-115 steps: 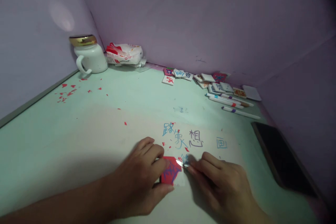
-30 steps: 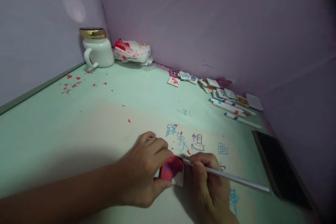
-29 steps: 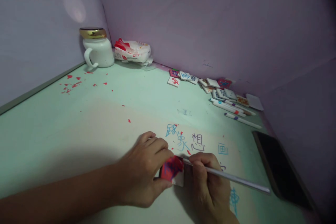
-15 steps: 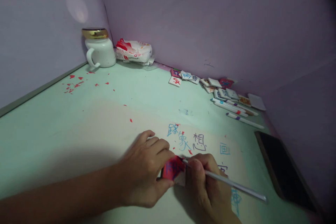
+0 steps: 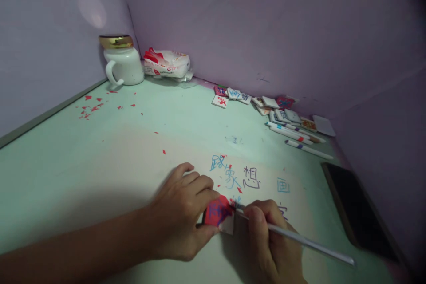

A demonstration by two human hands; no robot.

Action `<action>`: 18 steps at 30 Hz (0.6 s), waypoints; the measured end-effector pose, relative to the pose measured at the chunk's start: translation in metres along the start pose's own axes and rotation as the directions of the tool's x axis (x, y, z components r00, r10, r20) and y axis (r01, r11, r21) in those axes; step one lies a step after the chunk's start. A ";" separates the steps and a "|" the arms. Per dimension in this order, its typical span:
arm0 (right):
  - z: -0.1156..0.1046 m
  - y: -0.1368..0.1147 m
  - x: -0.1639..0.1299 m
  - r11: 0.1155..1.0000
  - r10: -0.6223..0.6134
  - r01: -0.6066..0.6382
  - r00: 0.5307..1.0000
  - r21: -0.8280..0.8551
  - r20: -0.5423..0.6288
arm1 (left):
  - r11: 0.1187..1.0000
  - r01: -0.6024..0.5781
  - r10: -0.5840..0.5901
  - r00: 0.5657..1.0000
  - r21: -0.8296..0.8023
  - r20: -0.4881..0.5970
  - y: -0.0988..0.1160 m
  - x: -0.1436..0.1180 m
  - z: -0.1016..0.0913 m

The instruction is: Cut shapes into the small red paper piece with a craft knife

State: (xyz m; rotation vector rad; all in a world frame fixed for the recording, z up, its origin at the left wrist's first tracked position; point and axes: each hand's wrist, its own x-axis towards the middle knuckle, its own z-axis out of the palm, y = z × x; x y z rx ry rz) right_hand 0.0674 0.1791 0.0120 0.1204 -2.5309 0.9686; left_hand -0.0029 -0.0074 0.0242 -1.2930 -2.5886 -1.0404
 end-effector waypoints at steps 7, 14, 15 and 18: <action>-0.003 -0.001 0.000 0.999 -0.004 0.004 1.000 -0.051 0.007 | 1.000 -0.020 0.020 1.000 0.001 -0.019 0.000 0.001 0.000; -0.008 -0.004 -0.002 0.995 0.012 -0.009 1.000 -0.101 0.023 | 1.000 -0.018 0.018 1.000 -0.006 -0.009 0.000 0.000 0.000; -0.008 -0.004 -0.002 0.994 0.012 -0.011 1.000 -0.105 0.016 | 1.000 -0.021 0.021 1.000 -0.008 -0.006 0.000 0.001 0.000; -0.008 -0.003 -0.001 0.994 0.016 -0.015 1.000 -0.107 0.006 | 1.000 -0.025 0.025 1.000 -0.005 -0.013 0.000 0.002 -0.002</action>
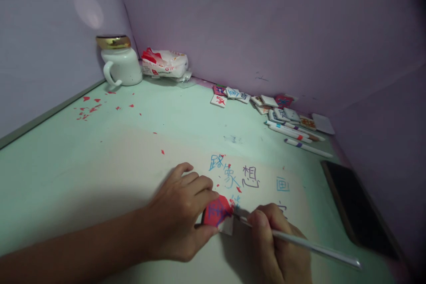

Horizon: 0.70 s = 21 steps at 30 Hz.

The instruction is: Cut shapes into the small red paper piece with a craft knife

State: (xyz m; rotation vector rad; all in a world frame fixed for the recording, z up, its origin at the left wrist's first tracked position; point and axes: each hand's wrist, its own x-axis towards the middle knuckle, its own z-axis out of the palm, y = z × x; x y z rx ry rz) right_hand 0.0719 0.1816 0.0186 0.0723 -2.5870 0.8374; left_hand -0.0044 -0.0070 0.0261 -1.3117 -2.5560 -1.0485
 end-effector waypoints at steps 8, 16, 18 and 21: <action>-0.009 0.004 -0.002 0.992 0.114 -0.109 0.991 0.070 -0.073 | 1.000 -0.006 0.006 0.999 0.002 0.047 -0.001 0.000 -0.002; -0.008 0.024 0.000 0.975 -0.040 0.045 0.999 0.219 -0.031 | 0.998 0.056 -0.056 0.996 0.012 0.076 -0.002 0.000 0.000; -0.007 0.029 0.004 0.937 -0.055 0.031 0.997 0.349 0.061 | 0.998 0.068 -0.069 0.995 0.013 0.078 -0.002 -0.001 0.000; -0.012 0.031 0.008 0.791 0.028 -0.130 0.984 0.598 0.176 | 0.998 0.065 -0.066 0.996 0.024 0.060 -0.002 -0.002 0.001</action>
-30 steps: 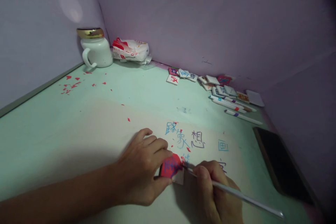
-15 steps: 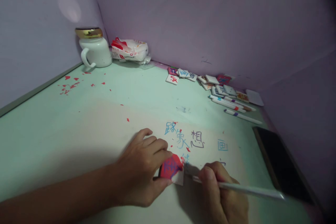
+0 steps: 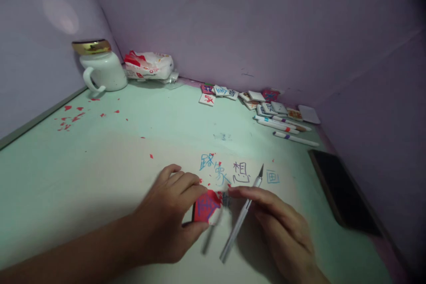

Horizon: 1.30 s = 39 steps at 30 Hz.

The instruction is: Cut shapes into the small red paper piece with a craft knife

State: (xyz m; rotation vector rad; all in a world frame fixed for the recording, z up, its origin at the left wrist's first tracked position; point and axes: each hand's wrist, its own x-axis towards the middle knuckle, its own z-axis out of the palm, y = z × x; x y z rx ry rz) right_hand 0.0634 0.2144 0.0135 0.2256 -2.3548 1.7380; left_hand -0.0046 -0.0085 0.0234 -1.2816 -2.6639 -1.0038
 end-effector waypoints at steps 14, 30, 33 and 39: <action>-0.007 -0.022 0.007 0.926 0.369 -0.345 0.912 -0.153 0.177 | 1.000 0.005 -0.004 1.000 0.028 -0.022 0.001 0.000 0.002; 0.010 -0.011 -0.001 0.711 0.036 -0.034 0.999 -0.702 -0.012 | 1.000 -0.014 0.015 0.999 -0.027 0.035 0.003 -0.001 -0.001; 0.012 -0.009 0.001 0.735 0.006 -0.059 0.997 -0.676 -0.080 | 0.999 -0.009 0.010 0.999 -0.036 0.035 0.002 -0.002 0.000; 0.013 -0.004 0.000 0.774 0.006 -0.048 0.998 -0.632 -0.069 | 0.999 0.012 -0.010 0.999 -0.034 0.052 0.002 -0.002 0.001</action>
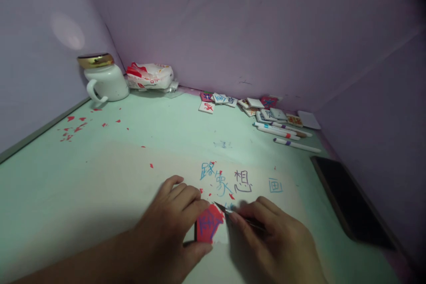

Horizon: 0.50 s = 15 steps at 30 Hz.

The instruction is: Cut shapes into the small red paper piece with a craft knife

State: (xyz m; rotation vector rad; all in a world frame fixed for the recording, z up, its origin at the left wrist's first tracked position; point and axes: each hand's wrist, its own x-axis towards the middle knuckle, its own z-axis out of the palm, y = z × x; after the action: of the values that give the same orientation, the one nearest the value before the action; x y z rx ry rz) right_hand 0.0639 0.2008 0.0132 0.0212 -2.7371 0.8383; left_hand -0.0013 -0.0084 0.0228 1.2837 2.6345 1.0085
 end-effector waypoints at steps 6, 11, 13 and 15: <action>0.000 -0.001 -0.001 0.999 -0.005 0.006 1.000 -0.052 0.006 | 1.000 -0.003 0.003 1.000 -0.007 -0.017 0.001 0.002 -0.001; 0.002 0.000 0.000 0.996 -0.039 0.040 0.999 -0.084 0.015 | 1.000 0.000 0.000 1.000 -0.007 -0.012 0.001 0.003 -0.001; 0.001 -0.004 0.001 0.990 -0.062 0.060 0.998 -0.129 -0.008 | 1.000 -0.009 0.009 1.000 0.003 -0.010 0.001 0.002 -0.002; -0.002 -0.010 0.004 0.974 -0.101 0.091 0.994 -0.209 -0.037 | 1.000 -0.019 0.020 1.000 0.007 -0.007 0.002 0.002 -0.003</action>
State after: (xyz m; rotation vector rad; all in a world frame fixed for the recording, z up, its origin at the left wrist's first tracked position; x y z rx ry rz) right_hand 0.0618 0.1935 0.0210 0.0896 -2.7395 0.5181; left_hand -0.0020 -0.0076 0.0262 1.3124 2.6382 1.0086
